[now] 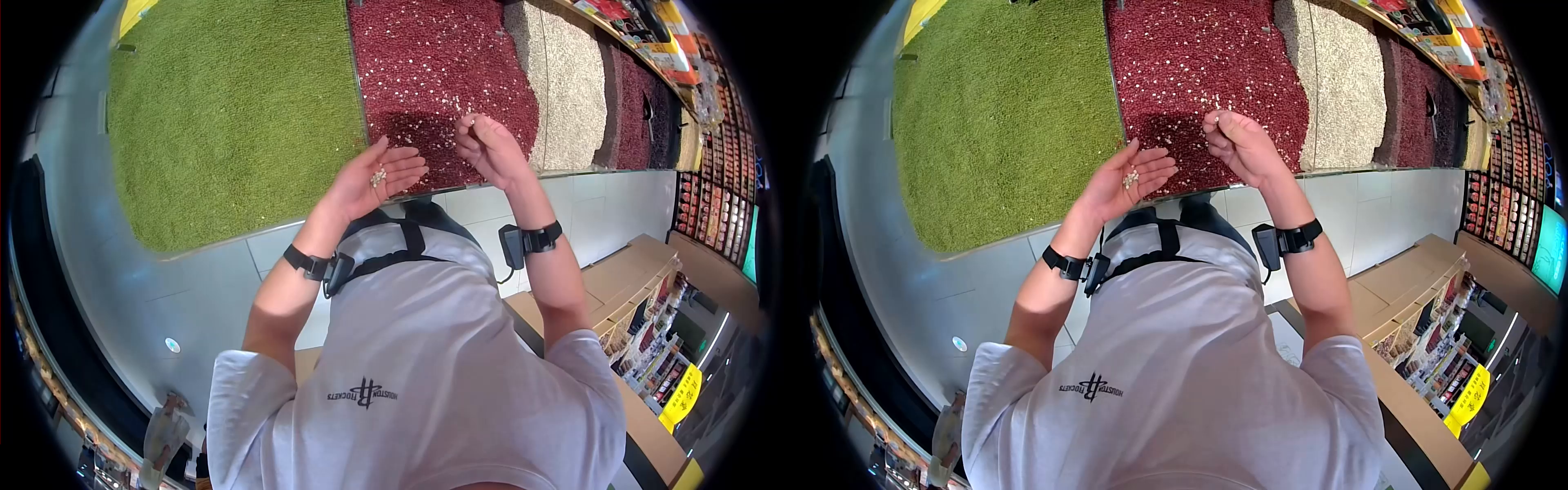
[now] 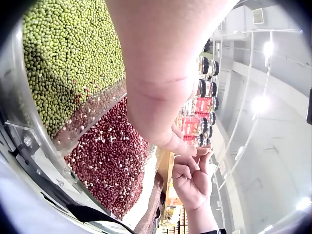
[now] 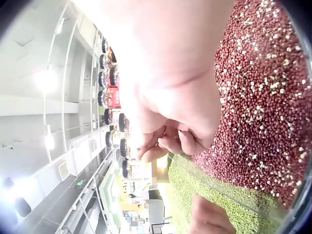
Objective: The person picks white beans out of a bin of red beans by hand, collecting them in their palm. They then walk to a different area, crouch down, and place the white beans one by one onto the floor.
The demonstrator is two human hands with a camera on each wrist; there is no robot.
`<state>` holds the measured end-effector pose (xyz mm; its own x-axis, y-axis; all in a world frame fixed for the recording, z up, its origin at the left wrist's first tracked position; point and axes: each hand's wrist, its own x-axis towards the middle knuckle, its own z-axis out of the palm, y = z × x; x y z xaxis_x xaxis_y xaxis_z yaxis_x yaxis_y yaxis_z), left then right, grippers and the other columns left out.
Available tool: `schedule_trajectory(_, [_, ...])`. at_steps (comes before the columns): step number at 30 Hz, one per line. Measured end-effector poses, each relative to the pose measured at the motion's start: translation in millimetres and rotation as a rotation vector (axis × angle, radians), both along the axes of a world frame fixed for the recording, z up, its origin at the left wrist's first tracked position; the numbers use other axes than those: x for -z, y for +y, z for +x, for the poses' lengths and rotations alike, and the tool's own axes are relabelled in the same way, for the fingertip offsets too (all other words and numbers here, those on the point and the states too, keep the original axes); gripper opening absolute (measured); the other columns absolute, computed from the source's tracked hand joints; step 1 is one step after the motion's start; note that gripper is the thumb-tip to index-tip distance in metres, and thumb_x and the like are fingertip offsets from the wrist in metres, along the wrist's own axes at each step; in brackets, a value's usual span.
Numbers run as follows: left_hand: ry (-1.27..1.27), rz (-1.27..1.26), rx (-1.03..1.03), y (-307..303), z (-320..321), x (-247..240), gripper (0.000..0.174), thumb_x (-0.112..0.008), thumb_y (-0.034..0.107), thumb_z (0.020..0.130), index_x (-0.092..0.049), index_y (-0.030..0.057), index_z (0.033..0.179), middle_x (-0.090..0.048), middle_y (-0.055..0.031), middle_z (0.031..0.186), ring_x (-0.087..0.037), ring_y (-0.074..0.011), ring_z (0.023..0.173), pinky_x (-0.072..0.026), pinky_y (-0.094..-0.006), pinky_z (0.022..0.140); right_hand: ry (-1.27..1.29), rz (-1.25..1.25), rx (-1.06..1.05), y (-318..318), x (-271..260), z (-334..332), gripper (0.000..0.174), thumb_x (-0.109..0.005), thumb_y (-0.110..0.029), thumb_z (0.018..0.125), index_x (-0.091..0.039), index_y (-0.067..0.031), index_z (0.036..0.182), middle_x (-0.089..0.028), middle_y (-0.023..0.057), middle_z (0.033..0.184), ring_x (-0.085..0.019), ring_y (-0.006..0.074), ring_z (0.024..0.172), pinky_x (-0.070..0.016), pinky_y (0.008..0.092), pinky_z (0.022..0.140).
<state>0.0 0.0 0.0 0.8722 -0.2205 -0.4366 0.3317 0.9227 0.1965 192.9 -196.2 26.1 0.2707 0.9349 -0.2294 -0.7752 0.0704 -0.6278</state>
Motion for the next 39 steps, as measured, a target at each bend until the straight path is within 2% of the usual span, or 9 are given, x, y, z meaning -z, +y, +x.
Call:
schedule_trajectory(3, [-0.009, -0.09, -0.001, -12, -1, -2, 0.055, -0.037, 0.038, 0.102, -0.045, -0.0087, 0.129, -0.053, -0.0246, 0.128, -0.052, -0.0348, 0.122, -0.046, -0.0397, 0.103, -0.157, -0.181, 0.002, 3, -30, -25, 0.017, -0.061, -0.011, 0.091, -0.068, -0.0054, 0.105, -0.065, -0.0004, 0.088, -0.06, 0.012, 0.078, -0.0485, 0.0262, 0.072])
schedule_trajectory(5, [-0.05, -0.165, 0.029, -15, 6, -2, 0.054, -0.036, 0.038, 0.102, -0.046, -0.0088, 0.128, -0.054, -0.0244, 0.126, -0.053, -0.0341, 0.12, -0.0461, -0.0398, 0.103, -0.998, -0.518, -0.04, 23, -54, -51, 0.015, -0.064, -0.012, 0.087, -0.07, -0.0028, 0.098, -0.064, 0.0006, 0.087, -0.059, 0.011, 0.075, -0.0482, 0.0245, 0.072])
schedule_trajectory(7, [-0.04, -0.151, 0.02, -21, 13, 12, 0.052, -0.036, 0.036, 0.103, -0.046, -0.0087, 0.128, -0.054, -0.0242, 0.125, -0.053, -0.0336, 0.12, -0.0455, -0.0397, 0.103, -0.999, -0.48, -0.073, 33, -59, -61, 0.015, -0.067, -0.013, 0.084, -0.071, -0.0029, 0.095, -0.066, 0.0046, 0.089, -0.061, 0.0169, 0.075, -0.0496, 0.028, 0.075])
schedule_trajectory(9, [-0.024, -0.131, 0.008, -24, 17, 12, 0.05, -0.036, 0.034, 0.103, -0.046, -0.0086, 0.128, -0.055, -0.0241, 0.125, -0.053, -0.0331, 0.12, -0.045, -0.0397, 0.104, -1.68, -0.316, -0.026, 38, -53, -64, 0.016, -0.068, -0.014, 0.083, -0.072, -0.0061, 0.096, -0.066, 0.0091, 0.091, -0.062, 0.0251, 0.078, -0.0506, 0.0342, 0.077])
schedule_trajectory(10, [-0.029, -0.116, 0.008, -25, 17, 3, 0.048, -0.037, 0.032, 0.103, -0.046, -0.0083, 0.128, -0.055, -0.0233, 0.125, -0.053, -0.0323, 0.12, -0.045, -0.0392, 0.104, -1.664, -0.368, 0.021, 38, -46, -58, 0.016, -0.069, -0.016, 0.082, -0.072, -0.0076, 0.095, -0.066, 0.0114, 0.092, -0.062, 0.0297, 0.081, -0.0503, 0.038, 0.078])
schedule_trajectory(16, [-0.048, -0.035, 0.007, -22, 12, 1, 0.042, -0.04, 0.022, 0.102, -0.044, -0.009, 0.13, -0.054, -0.0227, 0.127, -0.054, -0.0309, 0.121, -0.0458, -0.0381, 0.103, -1.813, -0.796, 0.22, 29, -12, 8, 0.016, -0.069, -0.021, 0.083, -0.071, -0.0066, 0.089, -0.066, 0.0104, 0.088, -0.063, 0.029, 0.086, -0.0505, 0.0386, 0.078])
schedule_trajectory(24, [-0.099, 0.014, 0.02, -18, 2, -4, 0.044, -0.042, 0.009, 0.098, -0.036, -0.011, 0.136, -0.051, -0.0246, 0.131, -0.053, -0.0332, 0.122, -0.0448, -0.039, 0.104, -1.913, -0.863, 0.108, 39, 15, 22, 0.017, -0.07, -0.026, 0.081, -0.071, -0.0108, 0.089, -0.065, 0.0069, 0.088, -0.063, 0.0268, 0.086, -0.051, 0.0376, 0.077])
schedule_trajectory(29, [-0.105, -0.006, 0.025, -20, 2, -5, 0.046, -0.033, 0.003, 0.093, -0.035, -0.0121, 0.137, -0.047, -0.0261, 0.134, -0.049, -0.0354, 0.126, -0.0414, -0.0409, 0.107, -1.938, -0.878, 0.045, 42, 21, 27, 0.014, -0.071, -0.025, 0.08, -0.07, -0.0131, 0.087, -0.063, 0.0057, 0.084, -0.062, 0.0258, 0.083, -0.0515, 0.0376, 0.075])
schedule_trajectory(39, [0.007, -0.069, -0.025, -17, 11, -3, 0.053, -0.033, 0.006, 0.086, -0.036, -0.0136, 0.135, -0.046, -0.0279, 0.135, -0.046, -0.037, 0.128, -0.0396, -0.0412, 0.109, -1.72, -0.778, 0.243, 23, -5, 13, 0.008, -0.068, -0.016, 0.08, -0.069, -0.0113, 0.086, -0.062, 0.0068, 0.082, -0.062, 0.0244, 0.077, -0.0508, 0.0354, 0.071])
